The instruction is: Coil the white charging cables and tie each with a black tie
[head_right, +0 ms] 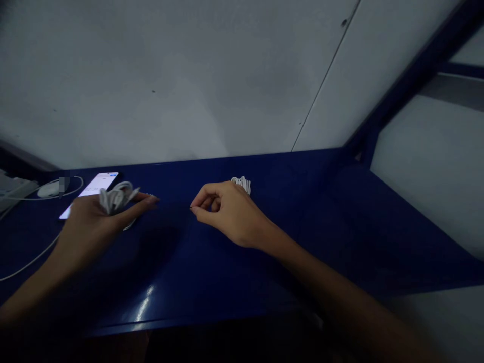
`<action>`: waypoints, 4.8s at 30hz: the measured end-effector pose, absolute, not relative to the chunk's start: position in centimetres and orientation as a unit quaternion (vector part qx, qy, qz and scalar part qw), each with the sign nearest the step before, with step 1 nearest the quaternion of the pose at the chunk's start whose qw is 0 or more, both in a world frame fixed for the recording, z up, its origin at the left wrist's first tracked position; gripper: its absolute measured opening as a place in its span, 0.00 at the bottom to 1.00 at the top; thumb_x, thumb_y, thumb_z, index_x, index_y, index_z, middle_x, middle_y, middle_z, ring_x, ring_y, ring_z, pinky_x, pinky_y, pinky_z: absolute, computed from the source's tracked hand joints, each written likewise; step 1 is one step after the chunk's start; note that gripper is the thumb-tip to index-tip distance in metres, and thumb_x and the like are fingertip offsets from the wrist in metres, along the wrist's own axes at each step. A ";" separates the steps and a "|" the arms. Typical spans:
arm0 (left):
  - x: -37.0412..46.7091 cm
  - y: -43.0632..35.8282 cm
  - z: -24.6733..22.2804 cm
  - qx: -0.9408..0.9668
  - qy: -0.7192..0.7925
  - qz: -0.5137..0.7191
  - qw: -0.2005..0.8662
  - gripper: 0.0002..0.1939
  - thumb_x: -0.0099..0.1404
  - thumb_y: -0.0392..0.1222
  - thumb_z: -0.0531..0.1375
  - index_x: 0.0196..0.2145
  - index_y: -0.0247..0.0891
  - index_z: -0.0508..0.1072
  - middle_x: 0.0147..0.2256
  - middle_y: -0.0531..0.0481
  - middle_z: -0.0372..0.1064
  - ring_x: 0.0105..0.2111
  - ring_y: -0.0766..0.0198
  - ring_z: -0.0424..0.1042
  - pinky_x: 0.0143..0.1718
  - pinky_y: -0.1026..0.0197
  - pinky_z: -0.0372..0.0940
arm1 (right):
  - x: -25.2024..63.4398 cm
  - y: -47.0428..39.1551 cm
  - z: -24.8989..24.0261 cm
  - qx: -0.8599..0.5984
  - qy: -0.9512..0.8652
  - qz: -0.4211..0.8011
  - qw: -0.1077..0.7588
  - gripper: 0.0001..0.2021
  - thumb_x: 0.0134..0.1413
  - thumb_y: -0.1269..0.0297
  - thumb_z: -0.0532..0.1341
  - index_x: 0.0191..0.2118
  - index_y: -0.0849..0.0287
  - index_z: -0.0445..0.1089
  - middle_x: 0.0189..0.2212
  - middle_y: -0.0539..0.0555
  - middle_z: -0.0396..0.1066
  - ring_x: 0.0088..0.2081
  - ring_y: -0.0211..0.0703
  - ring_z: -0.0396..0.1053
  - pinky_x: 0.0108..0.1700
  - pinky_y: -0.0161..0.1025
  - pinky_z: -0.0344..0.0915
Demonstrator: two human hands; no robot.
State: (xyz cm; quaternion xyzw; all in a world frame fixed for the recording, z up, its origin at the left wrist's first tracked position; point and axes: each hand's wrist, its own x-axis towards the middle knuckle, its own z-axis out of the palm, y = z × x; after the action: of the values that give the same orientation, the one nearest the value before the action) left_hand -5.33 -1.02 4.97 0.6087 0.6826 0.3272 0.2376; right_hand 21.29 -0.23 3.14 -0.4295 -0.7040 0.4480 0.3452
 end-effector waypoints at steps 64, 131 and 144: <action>-0.5 -0.6 2.4 0.710 0.448 0.487 0.240 0.03 0.67 0.42 0.72 0.35 0.44 0.83 0.30 0.55 0.77 0.28 0.64 0.72 0.30 0.59 0.66 | 18.6 -1.9 1.4 -0.387 -0.729 0.076 0.560 0.07 0.63 0.77 0.68 0.37 0.56 0.79 0.26 0.47 0.71 0.27 0.37 0.66 0.29 0.39 0.63; -0.7 0.5 3.1 0.635 0.440 0.450 0.447 0.11 0.64 0.43 0.74 0.26 0.41 0.80 0.27 0.51 0.77 0.29 0.61 0.74 0.33 0.59 0.68 | 20.1 -1.0 3.3 -0.415 -0.665 0.412 0.464 0.05 0.68 0.64 0.69 0.38 0.55 0.82 0.32 0.48 0.79 0.34 0.39 0.73 0.37 0.39 0.67; -1.2 0.6 1.7 0.665 0.476 0.453 0.355 0.08 0.65 0.44 0.74 0.32 0.41 0.81 0.28 0.52 0.76 0.28 0.62 0.70 0.31 0.60 0.64 | 20.2 -1.0 2.8 -0.494 -0.724 0.251 0.410 0.08 0.65 0.63 0.71 0.33 0.55 0.81 0.25 0.46 0.76 0.27 0.37 0.66 0.32 0.39 0.61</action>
State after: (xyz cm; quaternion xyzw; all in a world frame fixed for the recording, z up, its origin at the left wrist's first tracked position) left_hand -1.24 0.62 1.67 0.6650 0.4761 0.4526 0.3554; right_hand 20.20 -1.00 2.78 -0.4943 -0.7244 0.2507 0.4100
